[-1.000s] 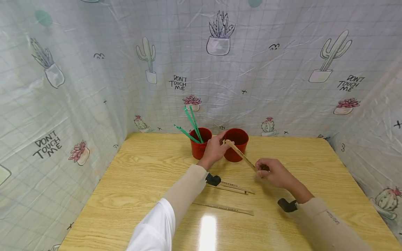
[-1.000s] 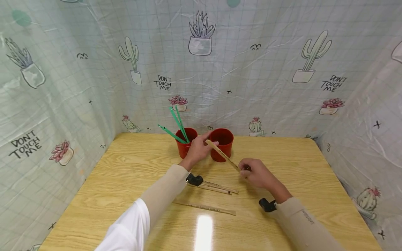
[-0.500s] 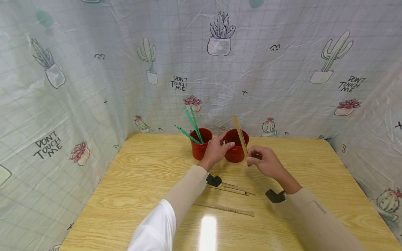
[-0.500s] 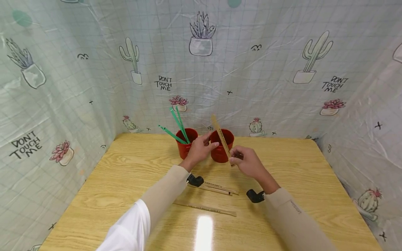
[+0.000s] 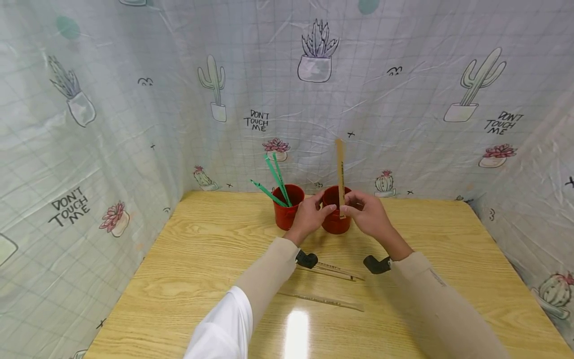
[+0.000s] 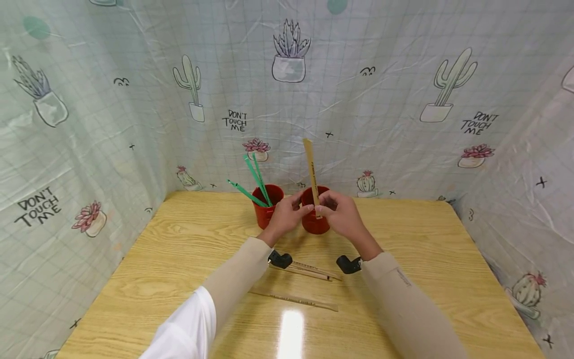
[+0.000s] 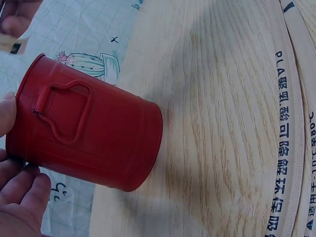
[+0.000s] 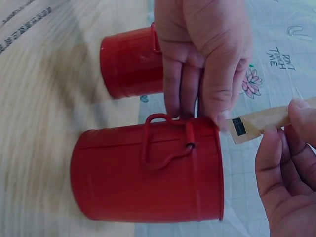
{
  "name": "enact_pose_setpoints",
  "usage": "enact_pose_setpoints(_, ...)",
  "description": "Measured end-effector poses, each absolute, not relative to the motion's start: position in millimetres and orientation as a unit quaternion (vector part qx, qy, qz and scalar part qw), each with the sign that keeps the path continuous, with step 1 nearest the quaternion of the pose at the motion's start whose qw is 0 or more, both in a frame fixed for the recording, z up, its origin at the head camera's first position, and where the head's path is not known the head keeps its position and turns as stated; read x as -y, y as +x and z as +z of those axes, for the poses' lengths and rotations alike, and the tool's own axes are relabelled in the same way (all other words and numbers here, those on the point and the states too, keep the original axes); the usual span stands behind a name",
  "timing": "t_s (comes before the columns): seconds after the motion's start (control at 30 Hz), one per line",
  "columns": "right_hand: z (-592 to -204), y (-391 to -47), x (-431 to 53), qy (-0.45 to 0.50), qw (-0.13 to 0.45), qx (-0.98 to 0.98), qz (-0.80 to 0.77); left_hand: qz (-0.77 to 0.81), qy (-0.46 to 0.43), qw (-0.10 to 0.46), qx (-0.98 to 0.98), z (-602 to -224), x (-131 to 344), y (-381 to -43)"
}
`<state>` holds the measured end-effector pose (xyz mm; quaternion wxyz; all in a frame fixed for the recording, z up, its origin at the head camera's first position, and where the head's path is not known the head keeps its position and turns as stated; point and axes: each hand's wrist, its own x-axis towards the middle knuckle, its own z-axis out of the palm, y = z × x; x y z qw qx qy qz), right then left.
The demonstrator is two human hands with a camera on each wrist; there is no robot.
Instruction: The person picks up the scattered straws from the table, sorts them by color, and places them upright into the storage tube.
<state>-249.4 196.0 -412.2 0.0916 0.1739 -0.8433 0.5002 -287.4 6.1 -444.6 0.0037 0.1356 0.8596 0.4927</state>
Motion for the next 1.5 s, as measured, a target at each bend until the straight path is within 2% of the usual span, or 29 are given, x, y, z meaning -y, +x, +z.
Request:
enact_pose_setpoints(0.27,-401,-262,-187,0.161,0.123,0.842,0.5,0.491,0.141,-0.003,-0.86,-445,-6,-288)
enact_pose_setpoints(0.77,-401,-285,-182,0.132,0.133,0.864,0.467,0.502,0.141,0.005,-0.854,-446,-6,-288)
enact_pose_setpoints(1.17,-408,-285,-184,0.132,0.105,0.896,0.411,0.502,0.135,0.008,-0.854,-444,-5,-289)
enact_pose_setpoints(1.5,-414,-269,-185,0.141,0.152,0.873,0.441,0.495,0.144,0.001,-0.857,-442,-5,-289)
